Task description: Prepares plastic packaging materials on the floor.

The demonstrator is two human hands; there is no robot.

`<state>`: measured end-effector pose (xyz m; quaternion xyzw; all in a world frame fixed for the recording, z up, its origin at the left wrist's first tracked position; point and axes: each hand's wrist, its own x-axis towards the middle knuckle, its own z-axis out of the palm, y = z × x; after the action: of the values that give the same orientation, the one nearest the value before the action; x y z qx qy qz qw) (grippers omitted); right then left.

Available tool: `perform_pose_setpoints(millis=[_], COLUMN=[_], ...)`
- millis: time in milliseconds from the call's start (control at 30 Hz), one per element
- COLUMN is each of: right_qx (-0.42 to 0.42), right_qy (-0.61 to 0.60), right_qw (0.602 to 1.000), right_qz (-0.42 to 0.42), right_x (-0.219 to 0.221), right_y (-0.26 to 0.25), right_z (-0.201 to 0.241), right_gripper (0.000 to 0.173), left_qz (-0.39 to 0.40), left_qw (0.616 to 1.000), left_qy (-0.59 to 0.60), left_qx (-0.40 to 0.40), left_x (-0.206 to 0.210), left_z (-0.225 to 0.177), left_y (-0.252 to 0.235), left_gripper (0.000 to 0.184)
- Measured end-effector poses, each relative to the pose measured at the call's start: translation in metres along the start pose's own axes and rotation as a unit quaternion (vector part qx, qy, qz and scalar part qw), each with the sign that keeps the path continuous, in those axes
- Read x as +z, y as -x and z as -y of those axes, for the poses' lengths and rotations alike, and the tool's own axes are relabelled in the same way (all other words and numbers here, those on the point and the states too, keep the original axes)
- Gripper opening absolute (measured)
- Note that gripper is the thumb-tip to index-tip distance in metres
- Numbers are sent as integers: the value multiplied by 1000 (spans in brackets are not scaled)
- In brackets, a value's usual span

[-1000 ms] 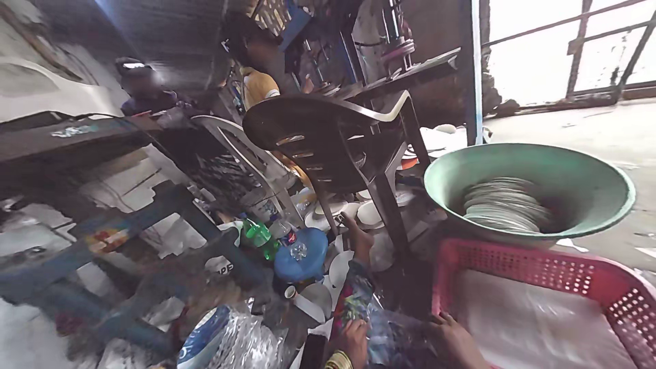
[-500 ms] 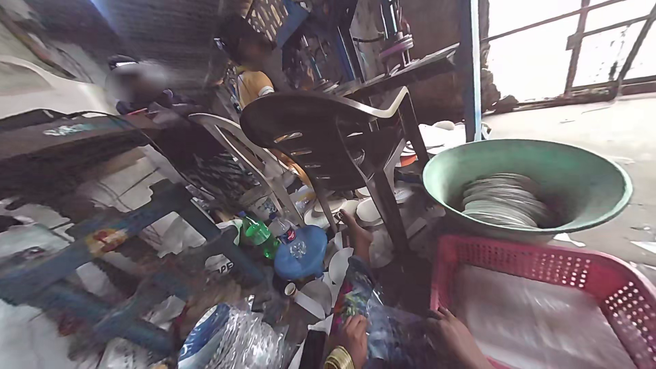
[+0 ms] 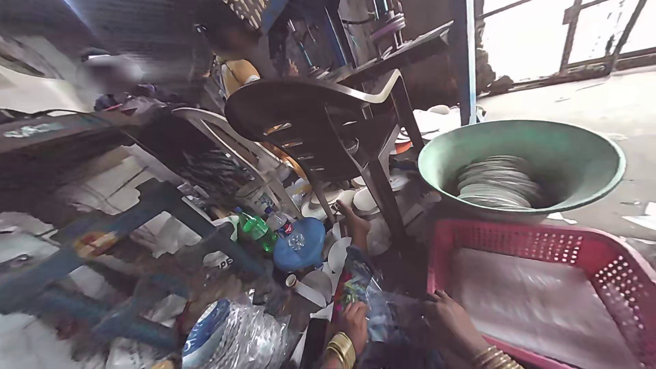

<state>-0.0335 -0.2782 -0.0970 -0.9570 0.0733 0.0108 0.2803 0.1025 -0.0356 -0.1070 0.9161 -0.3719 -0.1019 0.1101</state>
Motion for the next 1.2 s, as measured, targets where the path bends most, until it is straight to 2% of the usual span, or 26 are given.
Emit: perform_pose_setpoints(millis=[333,600,933,1200], right_qx=[18,23,8,18], right_qy=[-14,-13,-5,-29], right_qw=[999,998,999,999], right_qz=[38,49,33,24], right_x=[1,-6,2,-11], right_y=[-6,-3,-4,3], right_z=[-8,-2,-5,5], right_gripper=[29,29,29,28], left_qz=[7,-25,-50,-72], left_qw=[1000,999,999,997], left_qy=[0,23,15,16], left_qx=[-21,-11,12,19], left_x=[-1,-1,3,8], left_z=[-3,-6,0,1], left_y=[-5,0,2,1], left_gripper=[37,36,35,33])
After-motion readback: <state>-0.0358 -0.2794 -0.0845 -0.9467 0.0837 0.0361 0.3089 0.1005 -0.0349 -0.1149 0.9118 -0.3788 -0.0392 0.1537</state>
